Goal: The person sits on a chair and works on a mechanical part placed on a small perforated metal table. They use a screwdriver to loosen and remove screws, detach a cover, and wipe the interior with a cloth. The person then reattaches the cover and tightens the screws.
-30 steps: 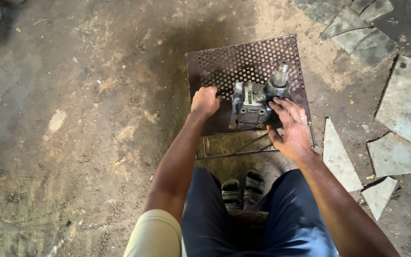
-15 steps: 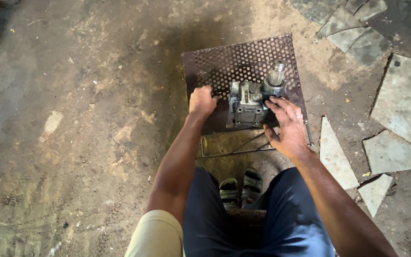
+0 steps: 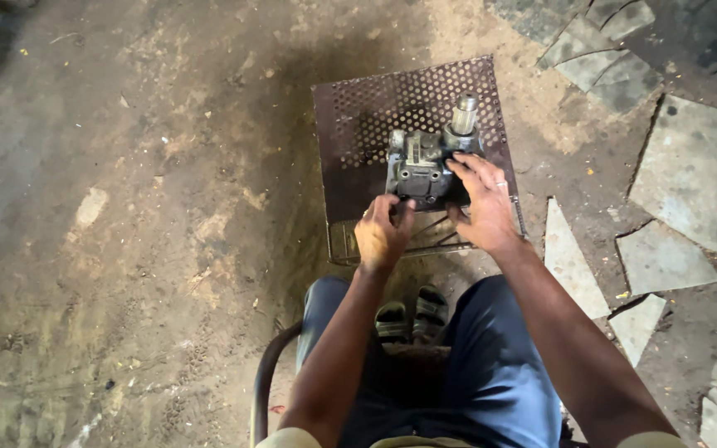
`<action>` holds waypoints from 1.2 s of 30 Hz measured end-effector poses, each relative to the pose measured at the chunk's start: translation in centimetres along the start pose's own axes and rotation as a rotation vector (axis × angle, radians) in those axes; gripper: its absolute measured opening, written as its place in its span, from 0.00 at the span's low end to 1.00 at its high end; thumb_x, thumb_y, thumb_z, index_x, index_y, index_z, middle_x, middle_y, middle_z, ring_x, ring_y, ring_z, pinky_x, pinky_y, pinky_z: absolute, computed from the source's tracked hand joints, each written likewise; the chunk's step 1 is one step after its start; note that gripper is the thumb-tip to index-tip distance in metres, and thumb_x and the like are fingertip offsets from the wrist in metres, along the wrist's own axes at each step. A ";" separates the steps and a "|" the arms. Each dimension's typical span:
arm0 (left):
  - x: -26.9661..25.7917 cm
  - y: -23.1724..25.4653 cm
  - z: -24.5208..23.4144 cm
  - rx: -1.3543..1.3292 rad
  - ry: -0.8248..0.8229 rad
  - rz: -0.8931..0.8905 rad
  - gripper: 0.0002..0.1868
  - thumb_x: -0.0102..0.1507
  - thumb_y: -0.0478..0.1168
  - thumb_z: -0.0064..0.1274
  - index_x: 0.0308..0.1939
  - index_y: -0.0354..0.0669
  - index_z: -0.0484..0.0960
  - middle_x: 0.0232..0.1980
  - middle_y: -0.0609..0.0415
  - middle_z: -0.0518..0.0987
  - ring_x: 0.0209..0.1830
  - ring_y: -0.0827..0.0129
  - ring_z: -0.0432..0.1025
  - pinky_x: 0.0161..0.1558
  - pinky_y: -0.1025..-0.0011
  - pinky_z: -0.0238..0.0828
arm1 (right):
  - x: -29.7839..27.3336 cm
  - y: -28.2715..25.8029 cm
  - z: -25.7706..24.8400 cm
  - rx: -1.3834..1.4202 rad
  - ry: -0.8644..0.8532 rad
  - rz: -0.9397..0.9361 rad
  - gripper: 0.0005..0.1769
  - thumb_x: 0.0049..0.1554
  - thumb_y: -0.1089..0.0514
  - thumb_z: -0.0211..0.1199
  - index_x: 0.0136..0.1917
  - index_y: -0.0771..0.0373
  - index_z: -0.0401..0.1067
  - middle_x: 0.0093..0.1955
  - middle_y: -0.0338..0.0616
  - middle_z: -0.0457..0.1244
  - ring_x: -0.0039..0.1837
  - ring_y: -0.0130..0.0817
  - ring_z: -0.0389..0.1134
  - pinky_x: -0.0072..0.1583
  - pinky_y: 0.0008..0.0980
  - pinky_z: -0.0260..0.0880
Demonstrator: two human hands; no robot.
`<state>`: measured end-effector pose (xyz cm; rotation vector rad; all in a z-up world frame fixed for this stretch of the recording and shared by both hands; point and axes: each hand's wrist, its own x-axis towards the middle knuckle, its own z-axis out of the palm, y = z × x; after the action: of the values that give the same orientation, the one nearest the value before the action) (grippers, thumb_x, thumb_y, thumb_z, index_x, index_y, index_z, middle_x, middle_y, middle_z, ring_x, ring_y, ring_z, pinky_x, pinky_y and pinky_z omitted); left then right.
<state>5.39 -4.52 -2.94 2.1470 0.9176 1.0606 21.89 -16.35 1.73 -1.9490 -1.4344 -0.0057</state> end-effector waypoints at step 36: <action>-1.3 -1.2 6.7 -1.162 0.230 -1.256 0.12 0.61 0.43 0.60 0.32 0.37 0.80 0.23 0.50 0.78 0.15 0.66 0.70 0.18 0.72 0.57 | 9.0 3.2 3.5 0.093 0.234 0.543 0.34 0.52 0.42 0.74 0.56 0.67 0.64 0.47 0.65 0.68 0.52 0.64 0.71 0.56 0.54 0.71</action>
<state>9.94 -6.02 -7.90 0.3156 1.0648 0.7717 26.73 -7.42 0.97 -2.1200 -0.7161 0.0771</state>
